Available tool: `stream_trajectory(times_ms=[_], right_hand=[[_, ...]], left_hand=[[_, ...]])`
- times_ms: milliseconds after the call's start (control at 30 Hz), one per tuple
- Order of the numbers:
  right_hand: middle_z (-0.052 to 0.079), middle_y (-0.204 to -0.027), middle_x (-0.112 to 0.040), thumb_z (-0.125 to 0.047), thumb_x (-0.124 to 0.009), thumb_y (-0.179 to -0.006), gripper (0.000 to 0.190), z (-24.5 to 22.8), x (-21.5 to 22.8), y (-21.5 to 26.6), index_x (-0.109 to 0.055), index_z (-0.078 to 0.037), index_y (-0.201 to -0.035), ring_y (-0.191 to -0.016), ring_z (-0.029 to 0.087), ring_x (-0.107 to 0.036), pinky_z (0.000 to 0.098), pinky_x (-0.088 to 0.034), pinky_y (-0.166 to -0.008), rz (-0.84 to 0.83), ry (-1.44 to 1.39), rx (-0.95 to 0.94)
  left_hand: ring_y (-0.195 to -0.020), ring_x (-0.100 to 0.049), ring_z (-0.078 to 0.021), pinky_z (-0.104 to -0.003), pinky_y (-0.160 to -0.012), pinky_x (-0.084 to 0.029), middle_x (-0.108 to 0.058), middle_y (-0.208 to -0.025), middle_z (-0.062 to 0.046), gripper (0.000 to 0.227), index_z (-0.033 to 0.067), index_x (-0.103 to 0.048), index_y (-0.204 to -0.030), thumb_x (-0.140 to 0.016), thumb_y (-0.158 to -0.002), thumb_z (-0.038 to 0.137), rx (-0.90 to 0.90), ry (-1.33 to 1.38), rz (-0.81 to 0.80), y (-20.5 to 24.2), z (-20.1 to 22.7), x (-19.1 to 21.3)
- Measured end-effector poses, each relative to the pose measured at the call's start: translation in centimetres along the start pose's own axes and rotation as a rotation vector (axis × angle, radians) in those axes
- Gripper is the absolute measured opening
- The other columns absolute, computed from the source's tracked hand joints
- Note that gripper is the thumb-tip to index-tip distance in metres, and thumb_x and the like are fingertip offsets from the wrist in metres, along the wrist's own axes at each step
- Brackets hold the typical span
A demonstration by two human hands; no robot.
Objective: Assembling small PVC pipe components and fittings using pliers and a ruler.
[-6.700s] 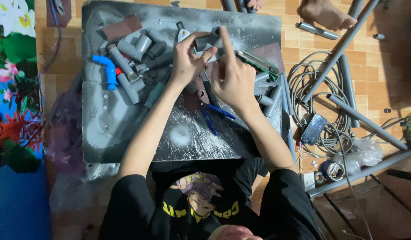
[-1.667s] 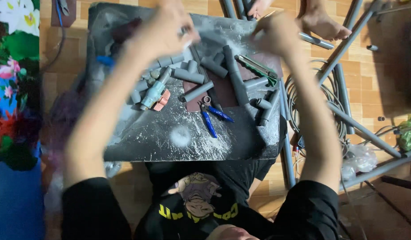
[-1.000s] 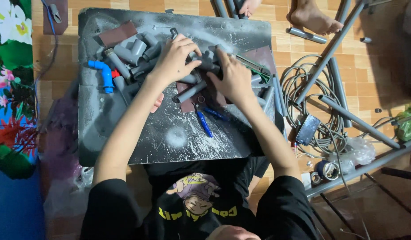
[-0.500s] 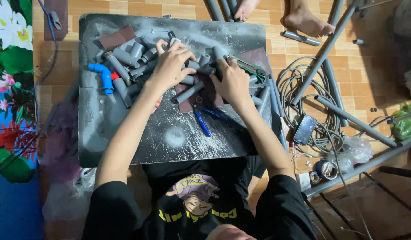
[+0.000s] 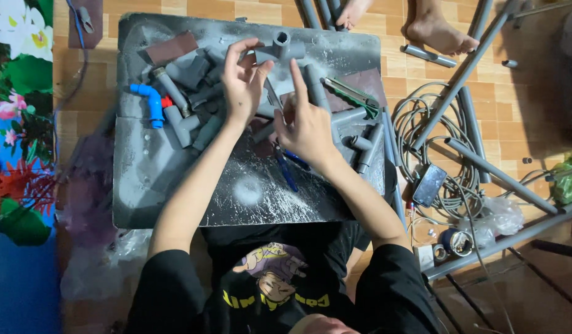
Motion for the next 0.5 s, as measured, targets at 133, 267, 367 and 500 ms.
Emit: stream_trajectory(times_ms=[133, 267, 367, 500], right_hand=[[0.005, -0.07, -0.065, -0.002, -0.071, -0.09, 0.098, 2.1, -1.4, -0.1, -0.011, -0.006, -0.166, -0.061, 0.021, -0.067, 0.0358, -0.055, -0.063, -0.014, 0.08, 0.016], [0.003, -0.073, -0.057, 0.008, -0.067, -0.092, 0.1, 3.9, -2.2, -0.1, -0.007, -0.012, -0.17, -0.062, 0.009, -0.054, 0.0261, -0.045, -0.058, -0.141, -0.383, -0.173], [0.0, -0.085, -0.058, 0.013, -0.065, -0.097, 0.103, 4.1, -2.6, 0.2, 0.001, -0.018, -0.171, -0.075, 0.005, -0.055, 0.0206, -0.046, -0.069, -0.223, -0.729, -0.141], [0.002, -0.087, -0.058, 0.015, -0.062, -0.095, 0.105, 4.8, -2.8, 0.2, 0.001, -0.019, -0.171, -0.074, 0.007, -0.053, 0.0211, -0.046, -0.068, -0.237, -0.785, -0.186]], left_hand=[[-0.103, -0.065, -0.0106, -0.022, -0.085, -0.053, -0.064, -0.125, -0.009, 0.04, 0.0003, -0.052, -0.135, -0.077, -0.104, 0.002, 0.046, -0.091, -0.002, 1.3, -1.1, 0.8], [-0.102, -0.066, -0.0108, -0.022, -0.086, -0.053, -0.07, -0.121, -0.013, 0.043, 0.0004, -0.049, -0.139, -0.076, -0.105, 0.002, 0.149, -0.036, 0.004, 2.1, -2.8, 1.5], [-0.115, -0.068, -0.0143, -0.023, -0.093, -0.055, -0.06, -0.133, -0.011, 0.046, 0.0006, -0.047, -0.141, -0.075, -0.104, 0.0, 0.061, -0.039, -0.011, 1.5, -1.2, 0.7], [-0.112, -0.069, -0.0151, -0.021, -0.086, -0.055, -0.056, -0.131, -0.01, 0.051, 0.0018, -0.044, -0.14, -0.077, -0.102, 0.0, 0.095, -0.056, -0.004, 1.3, -0.5, 0.4]])
Point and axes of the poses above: each hand's wrist, its own y-axis away from the middle knuckle, its own x-axis out of the back of the hand, z = x × y, the point moved 3 cm from there along -y, towards the middle knuckle
